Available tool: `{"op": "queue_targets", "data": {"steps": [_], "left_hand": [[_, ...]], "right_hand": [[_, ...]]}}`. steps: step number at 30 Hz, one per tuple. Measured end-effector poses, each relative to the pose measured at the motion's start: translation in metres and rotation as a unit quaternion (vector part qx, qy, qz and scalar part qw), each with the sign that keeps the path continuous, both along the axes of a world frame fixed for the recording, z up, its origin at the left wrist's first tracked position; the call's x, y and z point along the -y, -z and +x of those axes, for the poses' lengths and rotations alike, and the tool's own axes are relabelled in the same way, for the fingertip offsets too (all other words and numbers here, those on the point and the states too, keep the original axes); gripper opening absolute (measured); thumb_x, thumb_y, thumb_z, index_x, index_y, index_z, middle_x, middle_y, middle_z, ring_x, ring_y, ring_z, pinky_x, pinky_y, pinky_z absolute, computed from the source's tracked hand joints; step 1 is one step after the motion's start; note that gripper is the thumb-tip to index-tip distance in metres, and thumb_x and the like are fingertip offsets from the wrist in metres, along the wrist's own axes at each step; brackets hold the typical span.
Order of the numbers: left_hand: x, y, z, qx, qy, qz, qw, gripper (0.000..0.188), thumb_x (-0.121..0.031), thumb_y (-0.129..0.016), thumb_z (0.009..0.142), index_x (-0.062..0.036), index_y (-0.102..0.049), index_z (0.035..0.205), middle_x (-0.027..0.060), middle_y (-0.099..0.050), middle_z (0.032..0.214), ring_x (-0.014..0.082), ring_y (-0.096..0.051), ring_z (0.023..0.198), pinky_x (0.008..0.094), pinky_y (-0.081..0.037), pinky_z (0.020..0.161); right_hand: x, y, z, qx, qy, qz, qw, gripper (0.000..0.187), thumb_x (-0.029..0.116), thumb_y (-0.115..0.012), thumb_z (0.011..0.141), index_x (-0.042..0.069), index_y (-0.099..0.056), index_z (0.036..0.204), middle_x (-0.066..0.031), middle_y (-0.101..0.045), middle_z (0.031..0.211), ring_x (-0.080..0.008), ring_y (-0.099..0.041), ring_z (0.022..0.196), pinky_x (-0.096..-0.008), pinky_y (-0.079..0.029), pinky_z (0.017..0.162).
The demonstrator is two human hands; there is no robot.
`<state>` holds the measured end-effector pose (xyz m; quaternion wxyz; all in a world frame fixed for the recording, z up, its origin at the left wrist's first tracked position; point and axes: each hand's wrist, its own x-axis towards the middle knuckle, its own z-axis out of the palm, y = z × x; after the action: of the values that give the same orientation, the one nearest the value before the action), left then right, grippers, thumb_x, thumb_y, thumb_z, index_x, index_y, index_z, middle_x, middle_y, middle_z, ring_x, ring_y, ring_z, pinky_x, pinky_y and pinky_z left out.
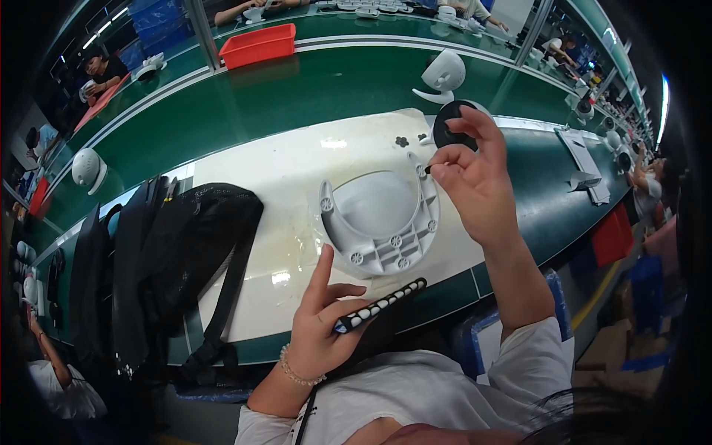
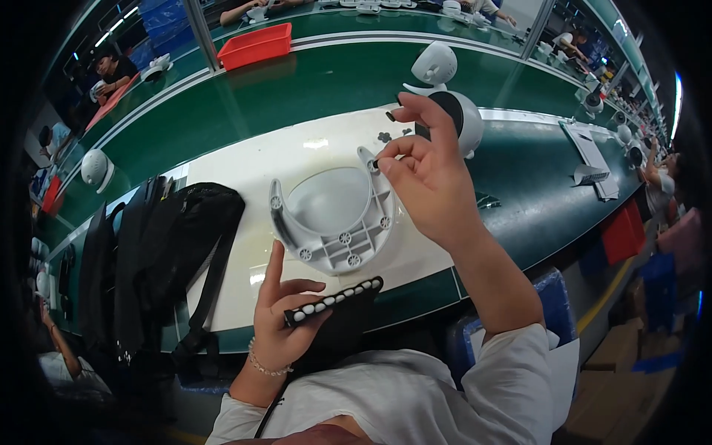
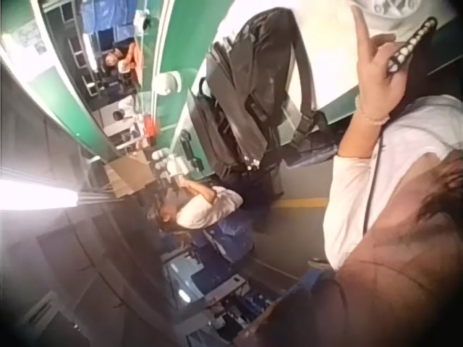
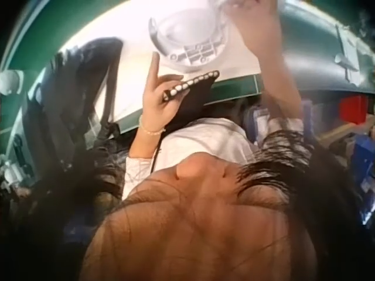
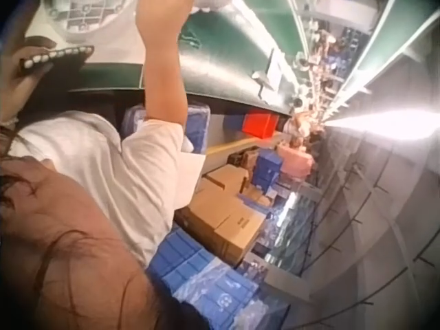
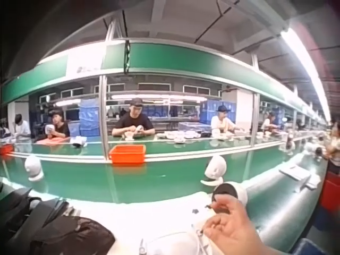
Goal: Assembling plastic housings and internal components for spherical surveillance cameras on a factory assembly line.
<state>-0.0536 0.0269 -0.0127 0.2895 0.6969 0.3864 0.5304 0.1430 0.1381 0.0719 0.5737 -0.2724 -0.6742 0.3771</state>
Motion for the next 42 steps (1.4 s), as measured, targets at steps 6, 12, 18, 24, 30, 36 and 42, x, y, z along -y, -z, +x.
{"op": "queue_targets", "data": {"steps": [6,12,18,24,30,36,42], "left_hand": [[-0.005,0.008,-0.001,-0.042,0.027,0.020,0.999,0.030,0.004,-0.063,0.061,-0.0056,-0.063,0.089,0.0265,-0.023,0.139,0.0235,-0.064,0.081,0.0276,-0.052,0.065],[-0.005,0.012,0.002,-0.081,0.027,0.028,0.996,0.034,0.004,-0.062,0.056,-0.0059,-0.063,0.088,0.0235,-0.028,0.137,0.0207,-0.065,0.077,0.0275,-0.050,0.061],[-0.006,0.012,0.005,-0.108,0.019,0.025,0.994,0.039,0.004,-0.061,0.052,-0.0062,-0.062,0.090,0.0218,-0.030,0.137,0.0202,-0.064,0.078,0.0287,-0.048,0.059],[-0.005,0.014,0.005,-0.115,0.001,0.029,0.993,0.041,0.005,-0.060,0.051,-0.0060,-0.062,0.091,0.0216,-0.031,0.137,0.0206,-0.064,0.079,0.0295,-0.048,0.061],[-0.006,0.008,0.006,-0.110,-0.001,0.012,0.994,0.039,0.004,-0.060,0.052,-0.0048,-0.062,0.090,0.0224,-0.036,0.133,0.0215,-0.063,0.077,0.0304,-0.049,0.062],[-0.006,0.009,0.004,-0.106,0.000,0.008,0.994,0.036,0.003,-0.061,0.054,-0.0049,-0.062,0.089,0.0202,-0.037,0.133,0.0209,-0.063,0.076,0.0300,-0.049,0.063],[-0.005,0.010,0.004,-0.107,0.008,0.016,0.994,0.037,0.001,-0.063,0.054,-0.0062,-0.062,0.091,0.0189,-0.036,0.135,0.0207,-0.061,0.077,0.0306,-0.048,0.064]], "right_hand": [[-0.007,-0.011,0.006,0.116,0.012,-0.087,0.989,0.059,-0.013,-0.048,0.077,0.007,-0.029,0.129,-0.0123,-0.040,0.118,-0.0115,-0.054,0.082,-0.0203,-0.045,0.067],[-0.001,0.002,0.012,0.278,0.106,0.109,0.948,0.059,-0.013,-0.051,0.074,0.006,-0.033,0.126,-0.0146,-0.047,0.117,-0.0176,-0.061,0.085,-0.0258,-0.050,0.062],[0.005,0.020,0.020,0.339,0.136,0.344,0.865,0.052,-0.014,-0.054,0.068,0.004,-0.046,0.116,-0.0158,-0.057,0.107,-0.0290,-0.060,0.091,-0.0331,-0.051,0.073],[0.008,0.006,0.014,0.243,0.110,0.236,0.934,0.055,-0.006,-0.060,0.074,0.001,-0.034,0.121,-0.0146,-0.056,0.104,-0.0212,-0.059,0.089,-0.0303,-0.045,0.076],[0.010,0.004,-0.027,0.221,-0.042,0.102,0.969,0.051,-0.007,-0.055,0.077,0.002,-0.031,0.121,-0.0080,-0.051,0.090,-0.0170,-0.052,0.090,-0.0357,-0.035,0.093],[0.009,0.004,-0.044,0.287,-0.049,0.048,0.955,0.044,0.001,-0.057,0.079,0.001,-0.037,0.119,-0.0079,-0.058,0.091,-0.0171,-0.052,0.096,-0.0326,-0.032,0.092],[0.019,0.010,-0.047,0.335,0.128,0.339,0.870,0.037,0.002,-0.058,0.072,0.006,-0.052,0.109,-0.0022,-0.063,0.093,-0.0184,-0.058,0.088,-0.0373,-0.031,0.083]]}}
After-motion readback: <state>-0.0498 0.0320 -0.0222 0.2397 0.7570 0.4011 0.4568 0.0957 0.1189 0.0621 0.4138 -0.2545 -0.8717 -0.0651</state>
